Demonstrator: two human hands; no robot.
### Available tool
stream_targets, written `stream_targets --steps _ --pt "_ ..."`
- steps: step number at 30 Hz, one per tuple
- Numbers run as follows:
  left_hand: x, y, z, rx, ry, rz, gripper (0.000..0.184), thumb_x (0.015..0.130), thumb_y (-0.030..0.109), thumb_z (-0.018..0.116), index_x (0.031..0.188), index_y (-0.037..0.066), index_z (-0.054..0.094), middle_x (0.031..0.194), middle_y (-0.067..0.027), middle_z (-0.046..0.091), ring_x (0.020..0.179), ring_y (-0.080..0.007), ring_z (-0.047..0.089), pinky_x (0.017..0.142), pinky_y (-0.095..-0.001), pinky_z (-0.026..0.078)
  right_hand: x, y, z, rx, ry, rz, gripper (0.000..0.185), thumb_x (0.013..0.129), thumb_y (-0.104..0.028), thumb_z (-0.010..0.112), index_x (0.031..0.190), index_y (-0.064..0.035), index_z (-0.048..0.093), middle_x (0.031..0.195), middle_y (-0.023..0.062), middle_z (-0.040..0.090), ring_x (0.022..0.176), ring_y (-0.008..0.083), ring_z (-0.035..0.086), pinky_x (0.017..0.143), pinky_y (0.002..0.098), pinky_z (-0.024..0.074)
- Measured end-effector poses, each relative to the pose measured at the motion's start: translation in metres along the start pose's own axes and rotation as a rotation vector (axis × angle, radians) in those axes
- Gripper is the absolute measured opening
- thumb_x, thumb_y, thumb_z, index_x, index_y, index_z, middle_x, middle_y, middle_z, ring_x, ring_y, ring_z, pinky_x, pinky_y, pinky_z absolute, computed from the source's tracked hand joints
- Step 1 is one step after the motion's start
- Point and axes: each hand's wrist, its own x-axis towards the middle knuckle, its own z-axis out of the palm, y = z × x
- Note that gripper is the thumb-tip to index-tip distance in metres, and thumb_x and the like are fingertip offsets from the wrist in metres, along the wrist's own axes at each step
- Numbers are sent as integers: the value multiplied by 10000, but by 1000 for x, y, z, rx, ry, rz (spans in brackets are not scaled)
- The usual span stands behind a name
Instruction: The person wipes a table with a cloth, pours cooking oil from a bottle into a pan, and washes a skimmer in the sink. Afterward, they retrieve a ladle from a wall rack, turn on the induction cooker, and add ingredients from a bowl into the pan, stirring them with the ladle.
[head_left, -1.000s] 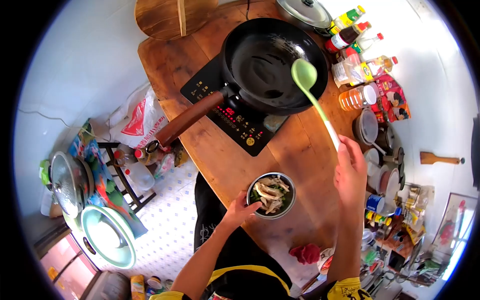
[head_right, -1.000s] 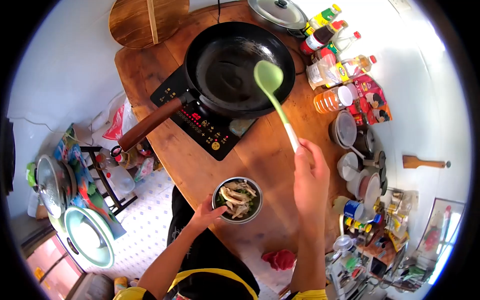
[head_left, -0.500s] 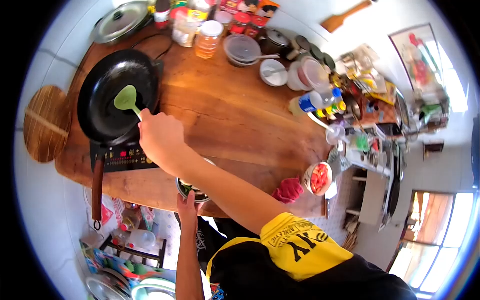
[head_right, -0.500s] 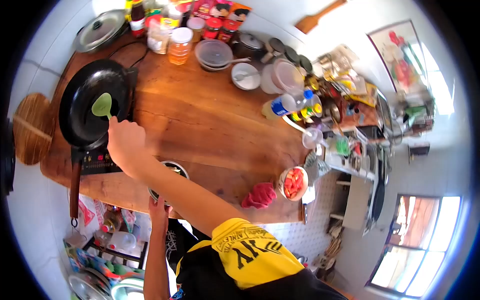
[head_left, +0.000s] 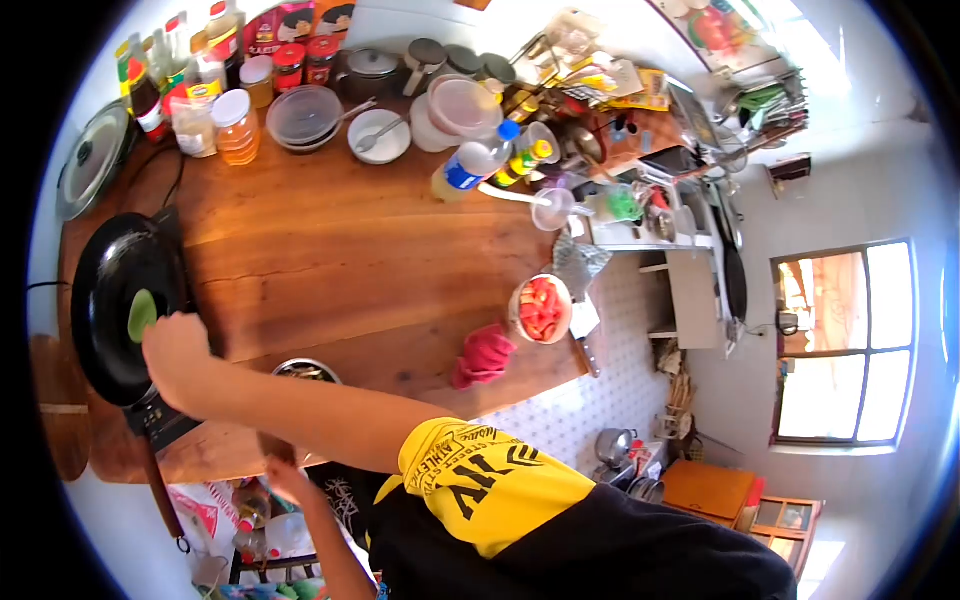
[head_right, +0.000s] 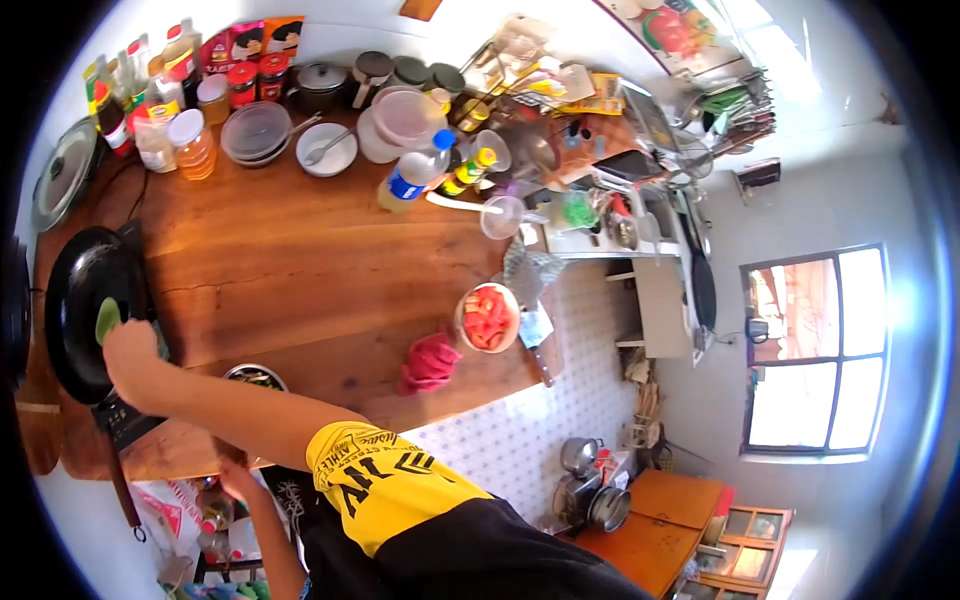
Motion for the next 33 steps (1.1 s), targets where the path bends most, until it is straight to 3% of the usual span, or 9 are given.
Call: stream_targets --steps 2,3,7,9,12,21,27,30,33 --pt "22 -2 -8 503 370 193 360 891 336 531 756 24 648 822 -168 680 739 -317 656 598 -449 528 1 -7 18 28 -80 -78 139 804 -126 588 916 -94 663 863 107 679 834 245 670 695 345 512" --pt "36 -1 -7 495 391 191 360 891 336 531 756 24 648 822 -168 680 739 -317 656 598 -449 528 4 -8 17 31 -79 -100 139 804 -126 588 916 -94 663 863 107 679 834 245 670 695 345 512" --pt "59 15 14 322 958 -611 387 887 317 462 864 -14 660 873 -274 658 776 -407 653 624 -565 506 1 -2 -11 -94 19 -179 131 873 -170 520 924 -74 593 836 123 672 787 281 671 645 402 521" --pt "56 29 29 317 946 -691 396 892 317 443 865 -14 659 873 -268 660 778 -407 653 634 -559 508 4 3 -33 20 -99 -118 227 924 -233 456 893 -46 580 696 136 653 642 319 659 558 429 518" --pt "53 46 43 300 955 -759 411 901 316 416 865 -14 657 874 -259 662 781 -407 653 648 -549 511 -8 19 -40 -74 -35 -163 121 895 -212 526 939 -112 579 681 177 633 654 395 631 589 525 490" --pt "42 50 51 226 954 -845 464 926 315 332 866 -13 654 878 -230 671 789 -407 654 691 -522 520 22 22 -40 -184 44 -361 109 883 -217 550 917 -113 552 656 163 621 634 386 631 565 512 486" --pt "37 73 42 170 898 -953 474 941 287 294 855 -11 652 877 -206 677 785 -406 653 730 -491 525 -3 3 -26 -166 -156 -384 102 883 -222 555 910 -124 543 646 168 612 649 401 625 576 519 485" --pt "34 77 42 163 856 -949 478 944 292 285 868 -9 649 881 -210 676 787 -408 654 724 -497 526 33 3 -3 -182 12 -389 117 892 -237 538 904 -122 554 668 180 621 663 404 626 592 524 487" --pt "32 65 44 466 764 -812 484 944 301 277 890 -9 645 888 -211 675 803 -411 653 727 -494 528 43 5 -24 -299 71 -312 141 894 -248 534 892 -107 551 686 172 634 682 399 630 608 528 483"
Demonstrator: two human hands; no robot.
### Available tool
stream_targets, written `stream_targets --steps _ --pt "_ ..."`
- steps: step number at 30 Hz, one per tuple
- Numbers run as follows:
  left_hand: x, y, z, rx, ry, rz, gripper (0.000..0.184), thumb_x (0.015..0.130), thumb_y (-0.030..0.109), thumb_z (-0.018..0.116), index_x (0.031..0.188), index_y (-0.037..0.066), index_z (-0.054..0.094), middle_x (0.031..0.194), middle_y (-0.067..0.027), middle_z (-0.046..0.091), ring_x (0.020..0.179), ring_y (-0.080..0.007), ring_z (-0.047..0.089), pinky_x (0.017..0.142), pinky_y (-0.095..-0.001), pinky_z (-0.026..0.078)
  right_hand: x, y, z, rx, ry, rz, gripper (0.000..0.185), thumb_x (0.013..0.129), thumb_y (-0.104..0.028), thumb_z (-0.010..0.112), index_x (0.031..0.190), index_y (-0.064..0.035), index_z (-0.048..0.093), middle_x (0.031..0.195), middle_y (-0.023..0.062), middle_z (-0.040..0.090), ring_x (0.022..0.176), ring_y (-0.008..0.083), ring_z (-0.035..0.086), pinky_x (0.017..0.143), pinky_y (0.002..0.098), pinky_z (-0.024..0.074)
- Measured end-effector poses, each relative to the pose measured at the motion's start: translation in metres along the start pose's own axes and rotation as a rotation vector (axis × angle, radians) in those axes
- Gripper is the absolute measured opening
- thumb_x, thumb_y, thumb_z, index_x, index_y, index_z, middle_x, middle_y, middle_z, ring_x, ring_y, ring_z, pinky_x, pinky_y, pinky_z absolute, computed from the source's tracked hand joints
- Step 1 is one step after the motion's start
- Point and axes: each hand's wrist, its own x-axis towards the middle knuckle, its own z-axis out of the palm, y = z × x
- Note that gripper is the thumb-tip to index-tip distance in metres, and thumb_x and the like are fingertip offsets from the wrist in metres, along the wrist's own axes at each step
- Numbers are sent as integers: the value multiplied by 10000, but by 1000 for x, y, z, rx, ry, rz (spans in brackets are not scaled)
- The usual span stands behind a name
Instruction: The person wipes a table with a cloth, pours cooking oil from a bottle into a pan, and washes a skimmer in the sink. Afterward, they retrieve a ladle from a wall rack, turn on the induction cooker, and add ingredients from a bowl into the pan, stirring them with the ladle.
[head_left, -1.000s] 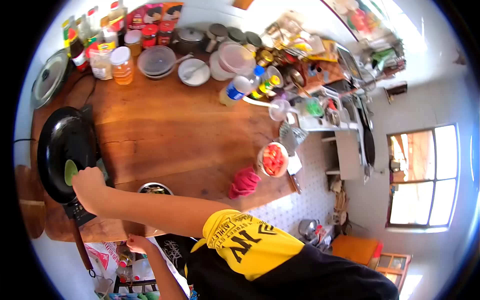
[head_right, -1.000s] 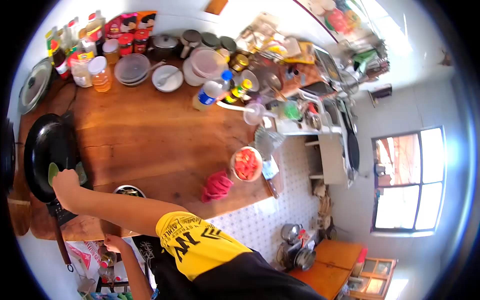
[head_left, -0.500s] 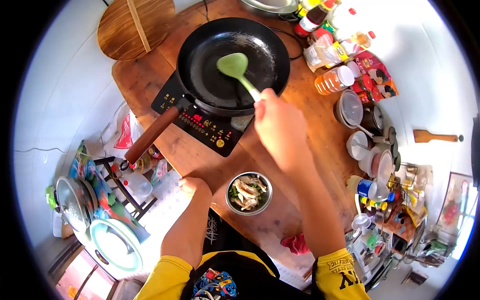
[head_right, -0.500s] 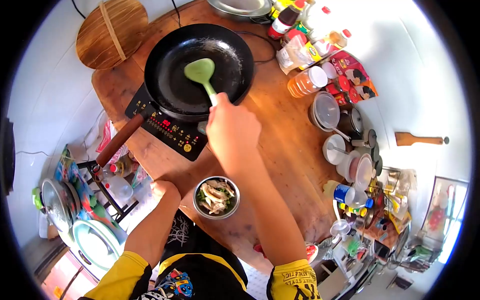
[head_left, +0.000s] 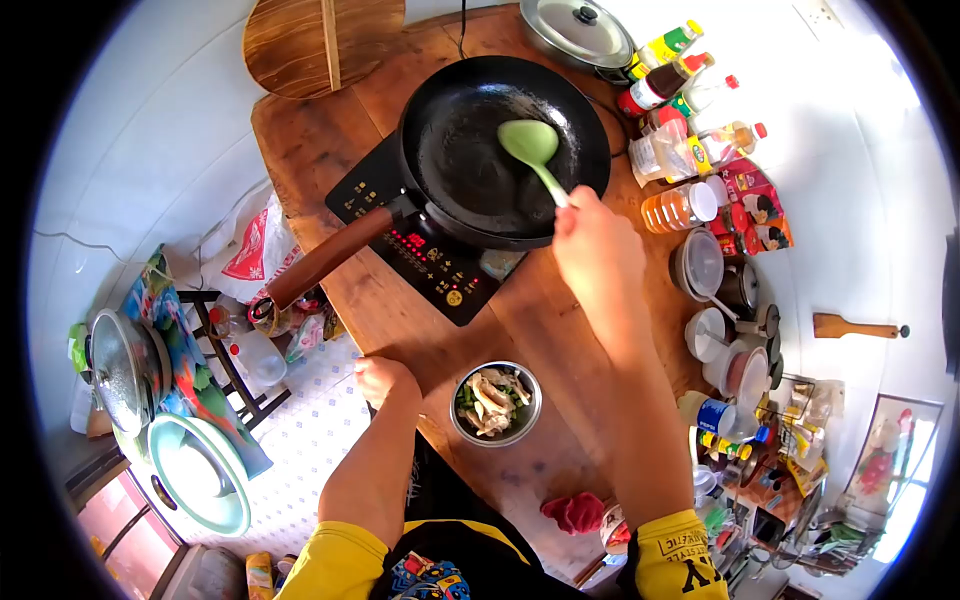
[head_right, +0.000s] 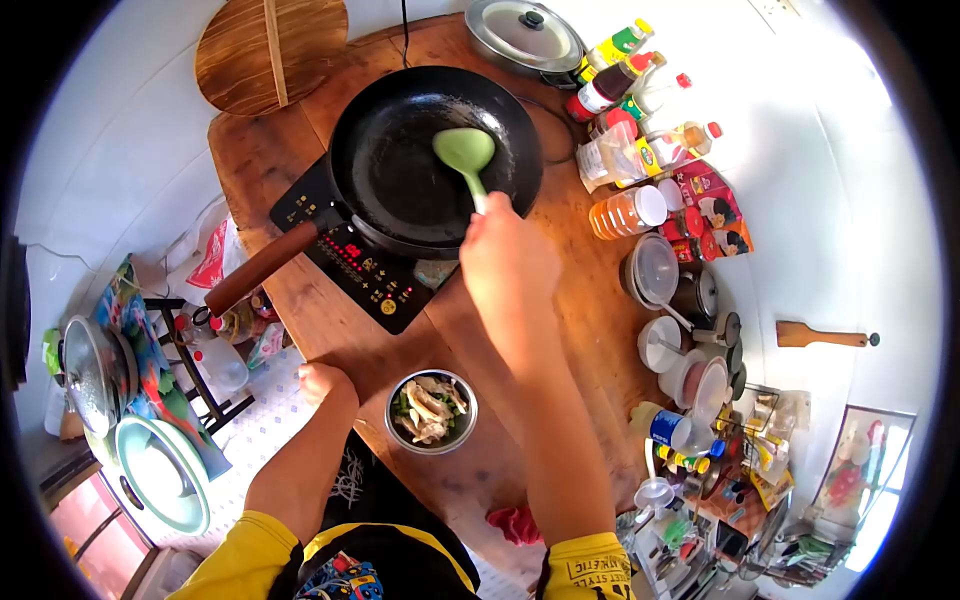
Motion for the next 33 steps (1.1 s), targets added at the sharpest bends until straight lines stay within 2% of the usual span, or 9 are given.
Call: stream_targets --steps 4,6,7,11,14,19,25,29,33 --pt "-1 5 -9 -225 -85 -203 486 944 326 275 918 15 648 910 -209 675 816 -418 649 739 -500 525 -37 8 -16 46 1 -64 88 875 -199 558 864 -112 564 677 151 632 672 389 631 582 506 482" --pt "-2 6 -13 -284 -97 -272 489 944 337 275 926 27 652 918 -206 676 827 -418 648 754 -502 521 -51 -11 -27 157 -121 -184 76 863 -181 571 841 -109 565 682 160 626 665 389 629 583 504 486" --pt "-3 6 -14 -264 -118 -266 493 944 346 271 938 38 655 924 -203 676 842 -417 646 775 -504 513 -46 -26 -26 178 -183 -128 108 866 -203 567 836 -99 575 686 170 629 664 400 626 602 509 496" --pt "-1 1 -11 -176 -150 -129 505 944 359 259 950 52 659 922 -200 678 862 -414 643 800 -503 503 10 -38 15 147 -12 -108 150 870 -220 548 875 -81 602 754 199 653 738 422 639 679 513 518" --pt "-6 2 -17 -194 -117 -96 498 946 351 259 937 44 650 906 -204 678 836 -418 646 757 -502 516 24 -7 -3 9 -20 -71 167 876 -227 536 882 -71 596 770 201 652 768 428 635 699 516 507" --pt "-6 9 -31 -252 -195 -222 500 946 349 253 962 37 643 931 -210 674 857 -420 641 774 -512 507 -29 -19 -36 100 -213 -50 139 874 -228 565 869 -91 592 718 171 639 725 395 625 662 508 496" --pt "-5 9 -31 -291 -229 -254 508 945 352 238 986 44 639 992 -218 663 921 -426 623 819 -517 486 28 -41 4 110 -34 -117 140 863 -223 557 855 -92 606 781 194 654 787 410 634 696 498 509" --pt "-10 13 -45 -327 -272 -246 501 944 353 232 1011 57 631 1020 -214 658 943 -432 612 822 -520 479 20 -5 -20 -4 -97 -60 125 858 -208 563 839 -87 588 781 184 650 775 404 630 679 502 499" --pt "-9 12 -44 -317 -273 -280 499 941 367 238 1020 64 627 1013 -208 661 933 -435 613 817 -528 476 -28 -22 -30 51 -184 -66 123 857 -216 577 863 -94 570 755 165 650 760 398 628 677 493 503"
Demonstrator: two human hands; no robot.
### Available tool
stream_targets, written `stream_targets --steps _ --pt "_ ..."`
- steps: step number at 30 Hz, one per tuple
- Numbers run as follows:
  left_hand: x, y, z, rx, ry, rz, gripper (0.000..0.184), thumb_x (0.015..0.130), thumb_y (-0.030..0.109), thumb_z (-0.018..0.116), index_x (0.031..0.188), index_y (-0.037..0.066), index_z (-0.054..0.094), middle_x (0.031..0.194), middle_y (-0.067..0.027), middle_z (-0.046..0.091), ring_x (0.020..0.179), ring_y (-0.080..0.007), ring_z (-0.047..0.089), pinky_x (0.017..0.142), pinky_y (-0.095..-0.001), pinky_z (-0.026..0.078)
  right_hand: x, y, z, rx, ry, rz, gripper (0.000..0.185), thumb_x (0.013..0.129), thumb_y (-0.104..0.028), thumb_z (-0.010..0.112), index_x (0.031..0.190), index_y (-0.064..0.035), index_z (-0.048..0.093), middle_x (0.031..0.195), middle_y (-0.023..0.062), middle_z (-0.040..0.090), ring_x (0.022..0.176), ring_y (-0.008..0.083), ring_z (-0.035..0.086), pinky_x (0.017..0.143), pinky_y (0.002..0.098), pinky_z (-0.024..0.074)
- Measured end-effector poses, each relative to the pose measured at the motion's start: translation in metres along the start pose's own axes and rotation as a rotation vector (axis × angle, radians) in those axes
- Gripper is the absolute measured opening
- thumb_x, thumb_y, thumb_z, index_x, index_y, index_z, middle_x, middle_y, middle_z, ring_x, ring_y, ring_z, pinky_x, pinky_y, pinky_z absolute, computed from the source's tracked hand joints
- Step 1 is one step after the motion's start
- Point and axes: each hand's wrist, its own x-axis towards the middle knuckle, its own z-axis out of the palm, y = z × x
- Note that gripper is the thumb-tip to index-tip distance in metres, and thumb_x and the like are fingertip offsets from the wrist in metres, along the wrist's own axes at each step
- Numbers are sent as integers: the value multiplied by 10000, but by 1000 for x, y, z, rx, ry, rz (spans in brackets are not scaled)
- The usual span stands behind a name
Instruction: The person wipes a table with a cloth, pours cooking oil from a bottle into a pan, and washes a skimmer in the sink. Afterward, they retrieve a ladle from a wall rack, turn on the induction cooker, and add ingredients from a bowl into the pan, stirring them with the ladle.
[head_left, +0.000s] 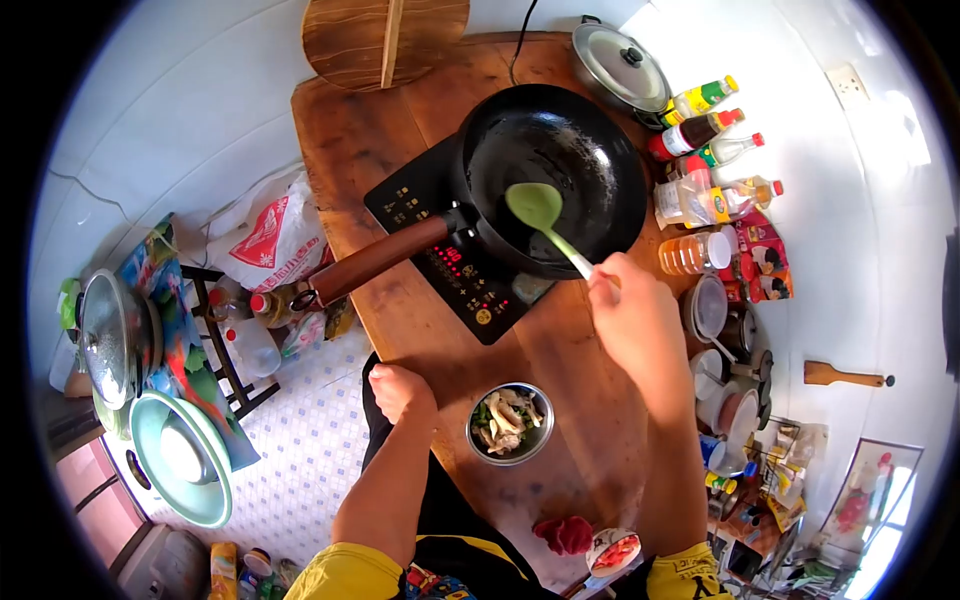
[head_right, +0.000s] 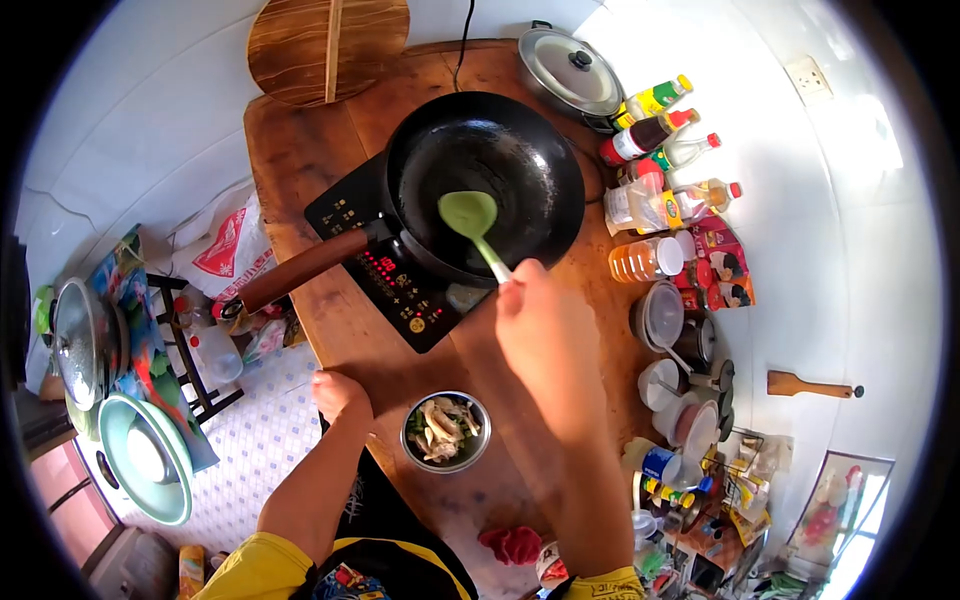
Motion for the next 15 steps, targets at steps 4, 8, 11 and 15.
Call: stream_targets --steps 4,8,11,15 --pt "5 -5 6 -15 24 16 503 934 390 250 1028 80 635 1004 -208 663 927 -437 614 819 -529 474 42 -12 21 20 76 -91 128 858 -219 566 860 -94 592 780 181 651 792 408 628 686 500 498" --pt "5 -4 7 -14 6 -16 492 933 388 257 1039 103 644 996 -204 667 931 -432 618 824 -523 478 55 6 -6 -65 77 12 163 866 -219 547 869 -67 604 803 205 649 823 419 624 705 496 498" --pt "0 1 1 4 4 -34 492 933 387 257 1037 99 642 1001 -207 664 931 -432 617 823 -523 478 13 13 -10 -34 27 9 116 856 -205 571 853 -91 595 772 187 646 797 402 627 689 499 490" --pt "3 -3 5 -5 14 5 491 933 390 255 1029 93 635 995 -207 664 918 -434 617 816 -523 478 11 -10 12 -9 59 -58 120 861 -233 590 857 -113 601 774 158 659 780 399 634 692 491 503"
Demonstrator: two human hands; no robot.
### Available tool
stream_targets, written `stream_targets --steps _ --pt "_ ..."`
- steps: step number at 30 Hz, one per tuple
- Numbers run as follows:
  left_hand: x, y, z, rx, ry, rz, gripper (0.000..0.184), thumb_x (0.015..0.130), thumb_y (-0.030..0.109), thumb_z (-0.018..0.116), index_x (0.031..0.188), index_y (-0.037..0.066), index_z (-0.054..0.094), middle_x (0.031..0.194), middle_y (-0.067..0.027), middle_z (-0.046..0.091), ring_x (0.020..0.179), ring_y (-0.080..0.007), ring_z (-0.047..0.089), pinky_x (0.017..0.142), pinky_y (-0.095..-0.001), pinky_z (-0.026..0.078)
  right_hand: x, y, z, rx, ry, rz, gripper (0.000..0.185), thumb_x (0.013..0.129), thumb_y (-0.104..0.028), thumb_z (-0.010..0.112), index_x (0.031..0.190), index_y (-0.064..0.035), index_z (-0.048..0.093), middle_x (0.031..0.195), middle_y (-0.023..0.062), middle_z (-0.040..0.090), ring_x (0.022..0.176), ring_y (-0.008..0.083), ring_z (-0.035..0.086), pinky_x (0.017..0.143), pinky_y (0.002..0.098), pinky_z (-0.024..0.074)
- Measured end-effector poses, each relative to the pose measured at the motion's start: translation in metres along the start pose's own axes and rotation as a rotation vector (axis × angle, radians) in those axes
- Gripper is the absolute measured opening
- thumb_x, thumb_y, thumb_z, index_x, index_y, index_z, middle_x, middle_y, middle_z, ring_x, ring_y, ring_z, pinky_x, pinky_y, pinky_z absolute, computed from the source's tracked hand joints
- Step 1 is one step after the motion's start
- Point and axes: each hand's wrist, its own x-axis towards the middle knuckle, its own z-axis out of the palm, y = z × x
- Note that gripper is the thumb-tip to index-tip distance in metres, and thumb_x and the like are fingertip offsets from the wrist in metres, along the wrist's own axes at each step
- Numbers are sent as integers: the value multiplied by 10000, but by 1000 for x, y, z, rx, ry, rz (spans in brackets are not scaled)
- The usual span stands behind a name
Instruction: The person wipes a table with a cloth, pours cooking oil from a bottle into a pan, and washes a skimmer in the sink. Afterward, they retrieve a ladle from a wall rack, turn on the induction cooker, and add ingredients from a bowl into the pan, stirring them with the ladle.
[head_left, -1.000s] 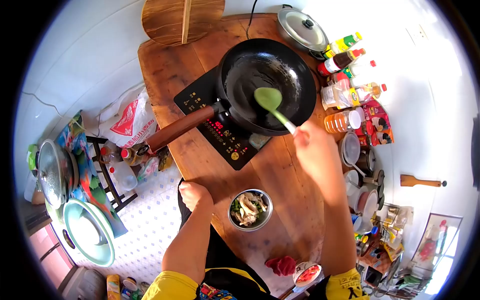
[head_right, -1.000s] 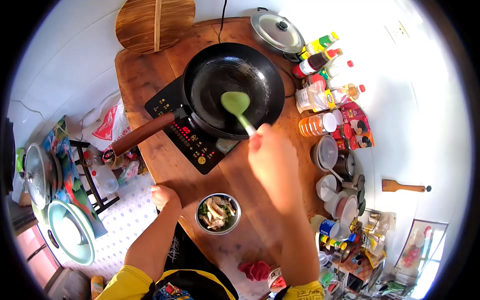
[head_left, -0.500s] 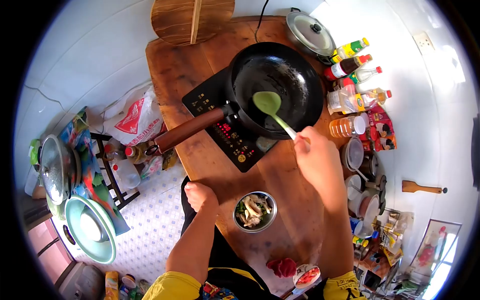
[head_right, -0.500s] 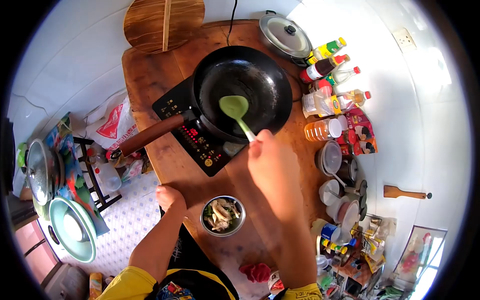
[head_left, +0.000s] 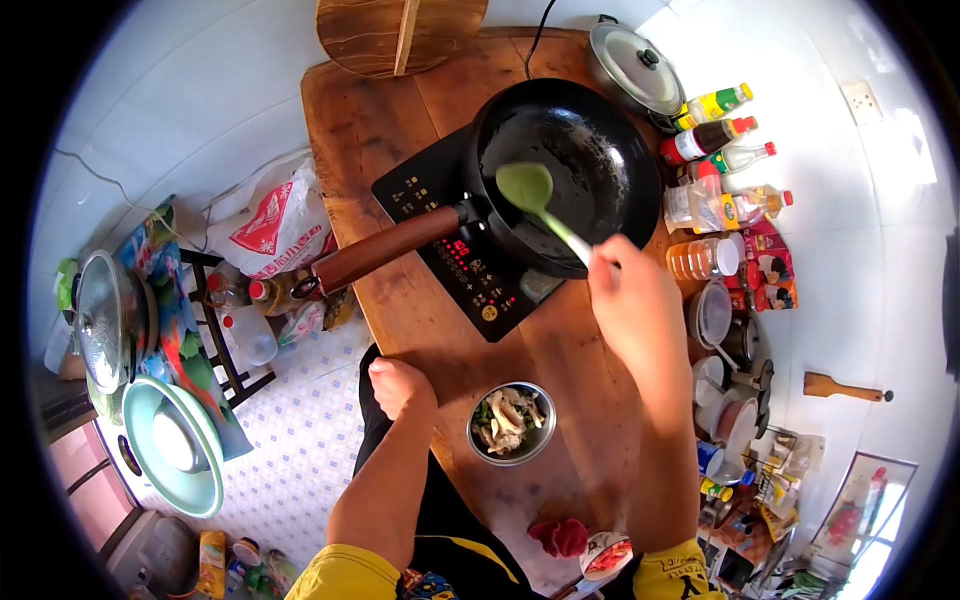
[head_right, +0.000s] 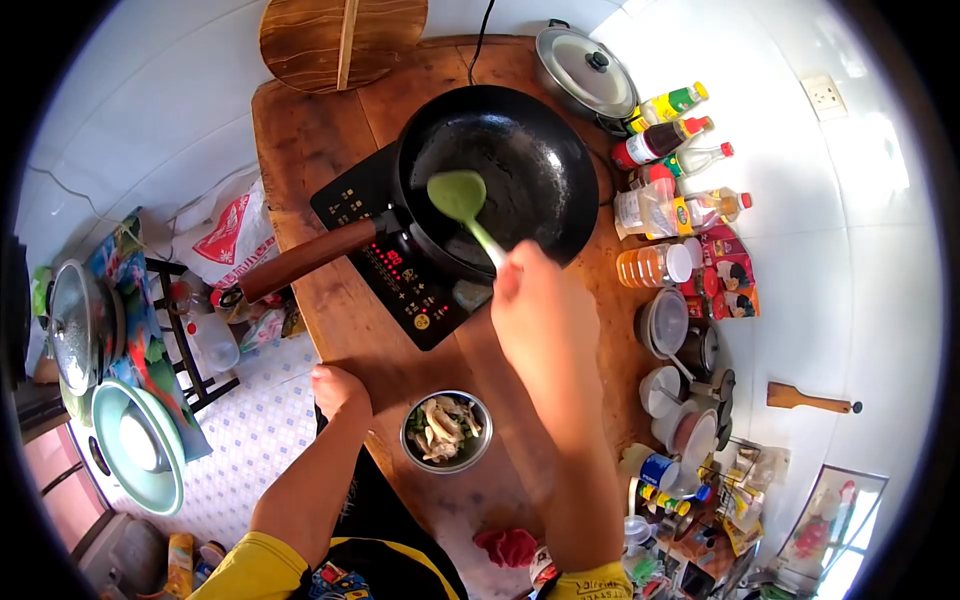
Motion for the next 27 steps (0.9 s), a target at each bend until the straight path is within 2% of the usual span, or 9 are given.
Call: stream_targets --steps 5,7,10,13,17,19,22,25,27 --pt "-2 -1 -1 -3 1 18 489 934 391 253 1023 92 630 980 -199 669 904 -437 619 805 -527 479 17 25 -1 -58 70 60 146 876 -244 566 890 -104 602 805 178 658 766 407 628 691 499 501" --pt "-4 2 -3 22 -6 6 490 935 390 251 1025 94 632 980 -196 670 906 -436 619 803 -528 479 -10 16 -14 -124 -43 148 130 876 -224 559 908 -106 602 798 177 655 764 407 625 682 503 496" --pt "-1 1 -1 14 -2 -20 491 936 390 250 1025 96 633 980 -196 671 907 -434 620 803 -528 479 -27 -1 -9 -10 -37 33 93 863 -199 576 869 -107 573 751 160 646 751 395 626 654 498 492" --pt "0 0 0 30 -8 -16 490 935 389 251 1025 99 636 977 -194 671 906 -432 621 798 -527 481 11 -6 10 6 38 -31 106 858 -208 584 860 -102 577 753 160 650 742 397 623 638 501 490" --pt "0 0 0 6 -14 -14 485 935 391 254 1024 103 635 972 -194 672 899 -434 621 790 -528 483 34 16 -7 -87 33 69 151 873 -236 551 886 -91 594 781 181 656 785 399 632 672 498 500" --pt "-2 1 -3 3 -17 -15 480 934 392 257 1022 106 633 978 -192 670 900 -434 619 789 -525 484 13 25 -10 -152 7 66 123 867 -222 557 894 -110 601 789 177 660 782 400 635 692 500 502" --pt "-1 0 -2 -5 -27 -2 476 933 394 260 1019 107 630 977 -193 669 902 -436 616 789 -524 483 -25 3 -17 -42 -113 49 101 849 -224 591 889 -132 585 779 165 654 797 394 632 699 500 497" --pt "-1 1 -2 2 -11 -17 473 932 393 262 1015 108 630 967 -189 671 900 -433 619 785 -523 485 7 3 4 -16 -22 -23 102 867 -215 563 902 -123 589 788 180 651 816 408 627 706 505 498" --pt "-1 0 -3 -9 -12 -17 471 929 393 265 1019 111 630 962 -187 673 898 -432 620 784 -522 485 33 9 3 -54 -14 54 153 875 -235 547 873 -89 591 820 205 647 828 427 616 702 513 491"
